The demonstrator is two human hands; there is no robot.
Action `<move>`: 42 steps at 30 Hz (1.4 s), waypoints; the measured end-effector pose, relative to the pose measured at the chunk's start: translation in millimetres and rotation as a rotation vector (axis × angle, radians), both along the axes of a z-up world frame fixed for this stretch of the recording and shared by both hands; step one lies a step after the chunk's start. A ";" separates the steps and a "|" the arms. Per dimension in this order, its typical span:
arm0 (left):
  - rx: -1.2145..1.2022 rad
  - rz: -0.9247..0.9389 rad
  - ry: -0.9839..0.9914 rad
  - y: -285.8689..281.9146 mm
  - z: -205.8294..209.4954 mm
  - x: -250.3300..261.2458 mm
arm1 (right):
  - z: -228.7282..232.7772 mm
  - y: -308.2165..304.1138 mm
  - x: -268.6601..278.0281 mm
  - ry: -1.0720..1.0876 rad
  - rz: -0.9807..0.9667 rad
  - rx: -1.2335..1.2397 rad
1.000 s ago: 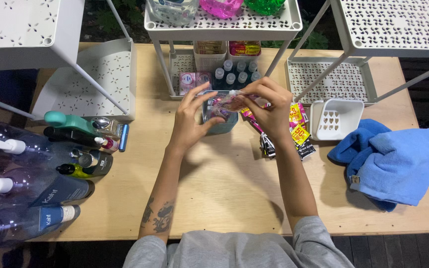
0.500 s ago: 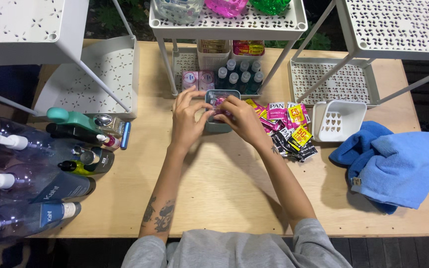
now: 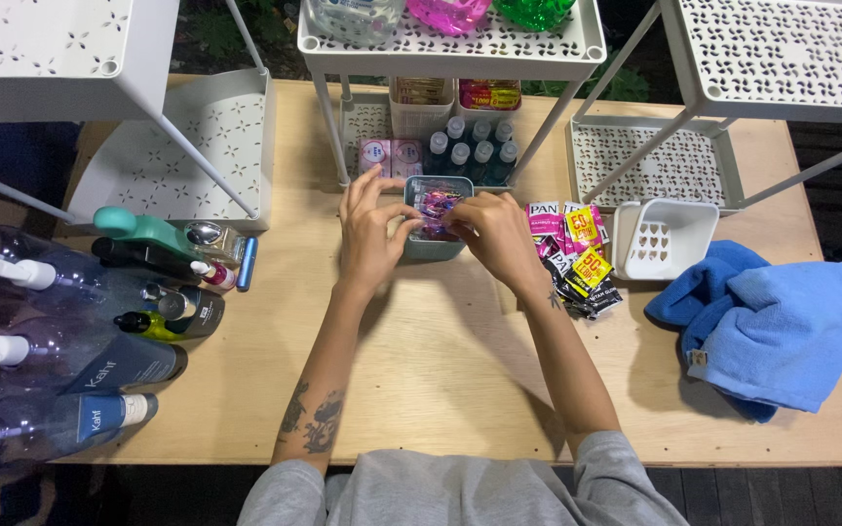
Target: The person places a bottle of dish soap on a white shelf, then transfers multiple small packets of hair ties from a table into a small container. They also move a small bottle and a tube onto the shelf. The scene shows a wooden table with various personal care items and white plastic shelving units.
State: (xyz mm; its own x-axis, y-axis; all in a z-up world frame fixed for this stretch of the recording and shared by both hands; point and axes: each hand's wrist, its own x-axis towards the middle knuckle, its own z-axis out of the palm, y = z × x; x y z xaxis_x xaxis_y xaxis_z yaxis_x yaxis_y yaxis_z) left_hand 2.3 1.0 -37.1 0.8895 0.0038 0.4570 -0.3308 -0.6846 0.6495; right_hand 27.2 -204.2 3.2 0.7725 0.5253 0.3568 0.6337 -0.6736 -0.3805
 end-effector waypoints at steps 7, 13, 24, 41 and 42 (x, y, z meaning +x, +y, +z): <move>0.085 0.033 0.132 -1.6 -3.8 7.1 | -13.7 7.5 10.5 0.057 -0.038 -0.063; 0.123 0.059 0.153 -3.7 3.0 6.7 | -4.9 3.7 11.9 0.198 -0.068 -0.057; -0.338 -0.015 0.208 8.9 -11.4 -6.8 | -13.9 -22.0 1.8 0.212 0.014 0.220; -0.255 0.274 0.193 73.1 -24.8 -58.2 | -46.6 85.9 -16.1 0.386 0.097 0.399; -0.250 0.295 0.193 79.5 -26.3 -60.2 | -47.2 91.9 -17.3 0.402 0.118 0.411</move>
